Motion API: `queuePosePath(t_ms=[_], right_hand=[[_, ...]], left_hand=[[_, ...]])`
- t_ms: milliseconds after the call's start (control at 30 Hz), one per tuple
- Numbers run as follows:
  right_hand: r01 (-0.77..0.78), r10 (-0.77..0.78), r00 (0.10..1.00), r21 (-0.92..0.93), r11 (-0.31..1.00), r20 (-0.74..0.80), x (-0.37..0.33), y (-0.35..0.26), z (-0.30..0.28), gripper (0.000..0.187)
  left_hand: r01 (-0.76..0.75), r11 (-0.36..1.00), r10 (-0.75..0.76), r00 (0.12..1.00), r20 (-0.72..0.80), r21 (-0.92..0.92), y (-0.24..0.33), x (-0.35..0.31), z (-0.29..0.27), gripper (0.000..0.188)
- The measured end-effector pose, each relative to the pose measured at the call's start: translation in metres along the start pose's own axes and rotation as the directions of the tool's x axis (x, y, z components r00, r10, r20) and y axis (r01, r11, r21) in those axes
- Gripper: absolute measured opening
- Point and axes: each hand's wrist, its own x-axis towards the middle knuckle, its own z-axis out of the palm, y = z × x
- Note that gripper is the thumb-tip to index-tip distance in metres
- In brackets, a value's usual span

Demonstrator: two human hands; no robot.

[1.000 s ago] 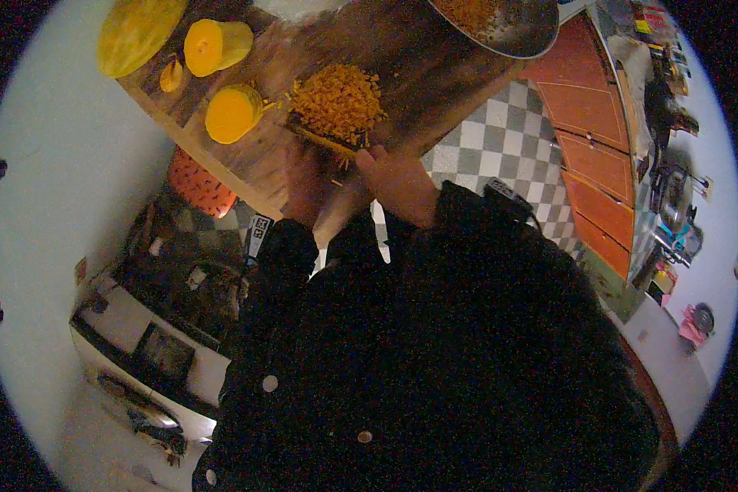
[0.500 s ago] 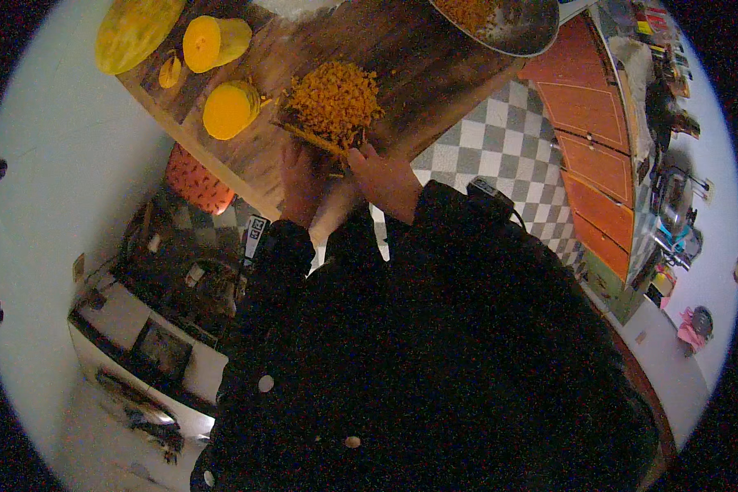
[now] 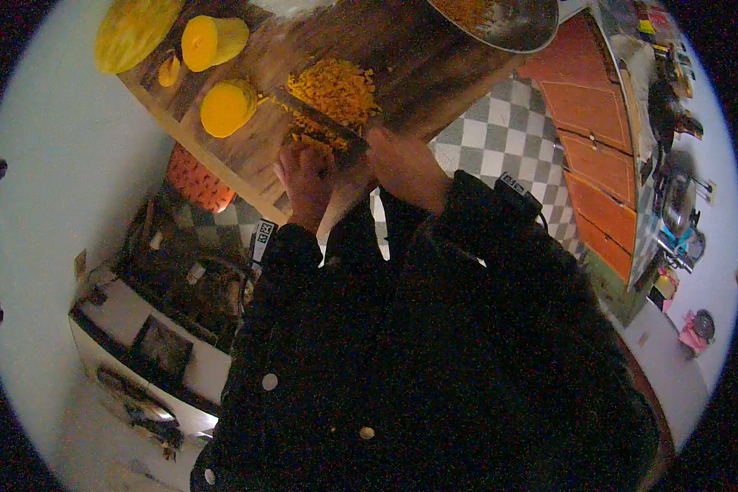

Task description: The person slices yellow squash into thin strips and then dices them into small pieces on a wooden cutting board. The diced squash is transferred into a metal bowl. The person repeats this process with additional squash slices.

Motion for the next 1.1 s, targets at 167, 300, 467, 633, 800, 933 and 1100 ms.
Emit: queuePosePath(t_ms=[167,300,467,633,800,933,1100], right_hand=[[0.162,-0.164,0.986,-0.089,0.983,-0.015,-0.010,-0.008,0.001,0.016],[0.136,-0.118,0.988,-0.193,0.972,0.099,-0.010,-0.018,0.000,0.022],[0.143,-0.124,0.987,-0.210,0.967,0.100,-0.011,-0.018,0.006,0.022],[0.221,-0.231,0.973,-0.214,0.952,-0.023,0.004,-0.014,0.025,0.014],[0.295,-0.331,0.938,-0.268,0.917,-0.102,0.013,-0.019,0.014,0.015],[0.169,-0.143,0.982,-0.244,0.955,0.122,-0.006,-0.018,0.000,0.014],[0.149,-0.126,0.987,-0.264,0.953,0.102,0.003,-0.017,0.024,0.014]], left_hand=[[0.025,0.999,-0.026,0.999,-0.033,-0.038,-0.001,-0.003,-0.006,0.031],[0.027,0.995,-0.030,0.999,-0.028,-0.094,-0.005,0.001,-0.009,0.027],[-0.035,0.993,0.033,0.999,-0.021,-0.112,-0.010,0.004,-0.011,0.023],[-0.017,0.985,0.014,1.000,-0.016,-0.170,-0.009,0.007,-0.011,0.022],[-0.008,0.982,0.013,1.000,0.022,-0.191,-0.008,0.010,-0.013,0.021],[-0.001,0.990,0.004,1.000,0.020,-0.141,-0.005,0.008,-0.014,0.023],[-0.049,0.981,0.045,0.999,-0.026,-0.185,-0.005,0.010,-0.014,0.024]])
